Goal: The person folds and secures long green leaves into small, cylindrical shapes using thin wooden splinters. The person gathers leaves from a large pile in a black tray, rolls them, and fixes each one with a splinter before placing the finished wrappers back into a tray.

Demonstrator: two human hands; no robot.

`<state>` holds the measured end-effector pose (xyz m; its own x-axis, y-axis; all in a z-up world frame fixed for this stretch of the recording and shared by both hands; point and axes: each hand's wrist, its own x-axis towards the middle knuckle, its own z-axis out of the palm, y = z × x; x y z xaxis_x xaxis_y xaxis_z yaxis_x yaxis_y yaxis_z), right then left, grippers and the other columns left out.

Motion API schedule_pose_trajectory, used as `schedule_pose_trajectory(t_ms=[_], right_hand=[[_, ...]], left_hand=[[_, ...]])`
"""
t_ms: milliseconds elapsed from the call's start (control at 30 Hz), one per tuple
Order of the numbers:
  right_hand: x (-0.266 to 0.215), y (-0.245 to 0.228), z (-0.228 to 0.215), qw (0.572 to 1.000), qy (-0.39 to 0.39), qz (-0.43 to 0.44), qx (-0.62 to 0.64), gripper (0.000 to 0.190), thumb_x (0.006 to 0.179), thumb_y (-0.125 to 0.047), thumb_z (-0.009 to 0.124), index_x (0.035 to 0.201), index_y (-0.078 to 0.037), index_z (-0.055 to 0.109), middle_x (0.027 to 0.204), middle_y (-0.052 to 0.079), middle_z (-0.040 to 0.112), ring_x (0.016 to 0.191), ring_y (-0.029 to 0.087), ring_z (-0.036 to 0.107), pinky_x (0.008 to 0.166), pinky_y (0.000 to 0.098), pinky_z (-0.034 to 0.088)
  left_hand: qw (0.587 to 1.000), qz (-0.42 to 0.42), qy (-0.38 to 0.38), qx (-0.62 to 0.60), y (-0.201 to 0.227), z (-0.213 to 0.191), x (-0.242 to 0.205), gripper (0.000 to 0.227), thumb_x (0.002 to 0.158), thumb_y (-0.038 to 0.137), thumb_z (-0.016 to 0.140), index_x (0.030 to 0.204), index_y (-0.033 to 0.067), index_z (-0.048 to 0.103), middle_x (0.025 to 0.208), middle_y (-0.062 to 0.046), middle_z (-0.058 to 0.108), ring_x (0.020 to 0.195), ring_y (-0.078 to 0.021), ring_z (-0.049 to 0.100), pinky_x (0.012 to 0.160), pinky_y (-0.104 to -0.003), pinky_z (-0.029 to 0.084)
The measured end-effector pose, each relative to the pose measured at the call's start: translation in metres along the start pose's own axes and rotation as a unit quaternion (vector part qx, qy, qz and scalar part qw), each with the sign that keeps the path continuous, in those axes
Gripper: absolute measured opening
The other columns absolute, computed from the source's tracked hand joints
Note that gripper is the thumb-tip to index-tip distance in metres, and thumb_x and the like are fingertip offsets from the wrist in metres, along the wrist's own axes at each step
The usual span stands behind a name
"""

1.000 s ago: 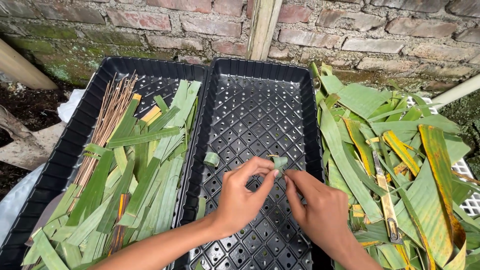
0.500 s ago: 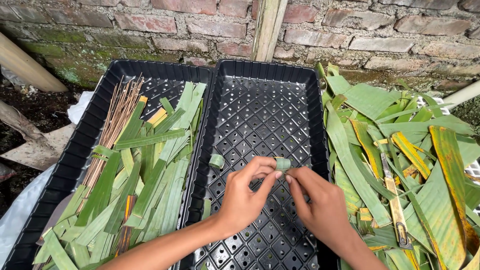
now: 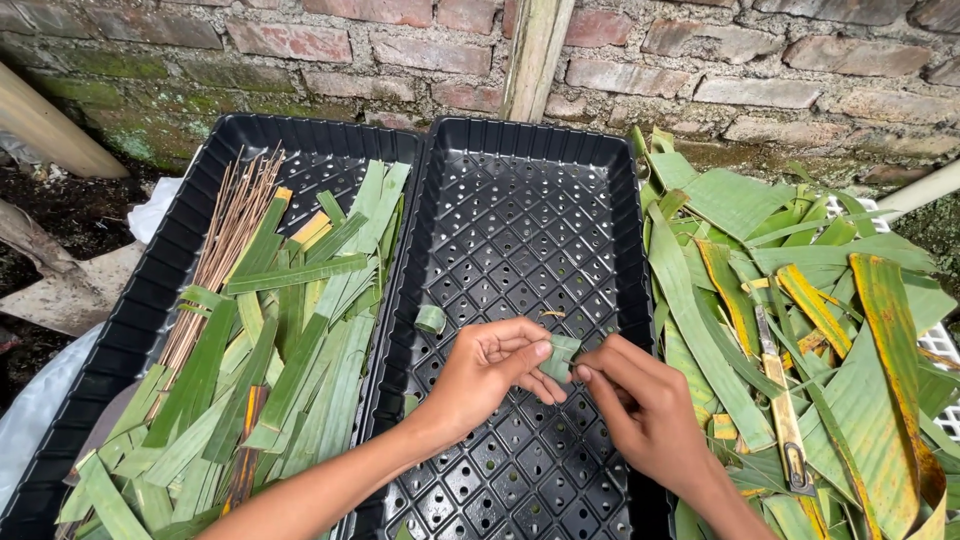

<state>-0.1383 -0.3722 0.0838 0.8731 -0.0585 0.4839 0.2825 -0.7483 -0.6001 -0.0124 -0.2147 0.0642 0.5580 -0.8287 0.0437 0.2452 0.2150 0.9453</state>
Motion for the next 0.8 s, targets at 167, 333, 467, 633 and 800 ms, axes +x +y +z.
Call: schedule_pose_trajectory(t_ms=[167,333,467,633,800], right_hand=[[-0.003,0.003,0.008,1.000,-0.005,-0.008,0.006,0.015,0.101,-0.004,0.053,0.091,-0.002,0.065,0.077,0.004,0.055,0.061,0.014,0.045,0.055,0.0262,0.034],[0.000,0.003,0.009,1.000,-0.014,0.002,-0.005,0.016,0.104,-0.006,0.049,0.092,-0.002,0.059,0.076,0.005,0.048,0.064,0.016,0.043,0.060,0.0286,0.034],[0.001,0.005,0.005,1.000,-0.009,0.012,-0.005,0.014,0.101,-0.007,0.054,0.091,-0.004,0.063,0.076,0.003,0.052,0.061,0.014,0.043,0.057,0.0273,0.034],[-0.001,0.004,0.009,1.000,0.004,0.026,-0.008,0.016,0.099,-0.007,0.055,0.086,-0.006,0.064,0.073,0.002,0.052,0.056,0.011,0.038,0.052,0.0264,0.029],[-0.004,0.002,0.015,0.997,0.047,0.054,-0.021,0.022,0.099,-0.004,0.054,0.077,-0.007,0.053,0.068,0.000,0.041,0.057,0.011,0.032,0.053,0.0278,0.025]], left_hand=[[1.000,-0.023,0.002,0.017,0.003,0.001,-0.004,0.017,0.102,0.010,0.059,0.102,-0.0036,0.071,0.089,-0.023,0.076,0.072,-0.0327,0.078,0.064,-0.034,0.067],[0.999,-0.005,0.037,0.030,-0.005,0.003,-0.002,0.015,0.102,0.008,0.058,0.098,-0.0034,0.068,0.085,-0.022,0.075,0.069,-0.0345,0.079,0.064,-0.034,0.069],[0.994,-0.031,0.028,0.105,0.013,0.008,-0.007,0.019,0.098,0.011,0.060,0.109,0.0001,0.072,0.098,-0.015,0.078,0.087,-0.0230,0.080,0.082,-0.031,0.070],[0.987,0.002,0.088,0.134,0.001,0.017,-0.012,0.011,0.092,0.007,0.072,0.099,0.0016,0.077,0.085,-0.012,0.080,0.076,-0.0179,0.080,0.075,-0.026,0.070],[0.837,0.345,0.049,0.422,-0.011,0.023,-0.014,0.010,0.098,-0.004,0.062,0.089,-0.0003,0.061,0.076,-0.007,0.058,0.062,-0.0168,0.053,0.056,-0.031,0.046]])
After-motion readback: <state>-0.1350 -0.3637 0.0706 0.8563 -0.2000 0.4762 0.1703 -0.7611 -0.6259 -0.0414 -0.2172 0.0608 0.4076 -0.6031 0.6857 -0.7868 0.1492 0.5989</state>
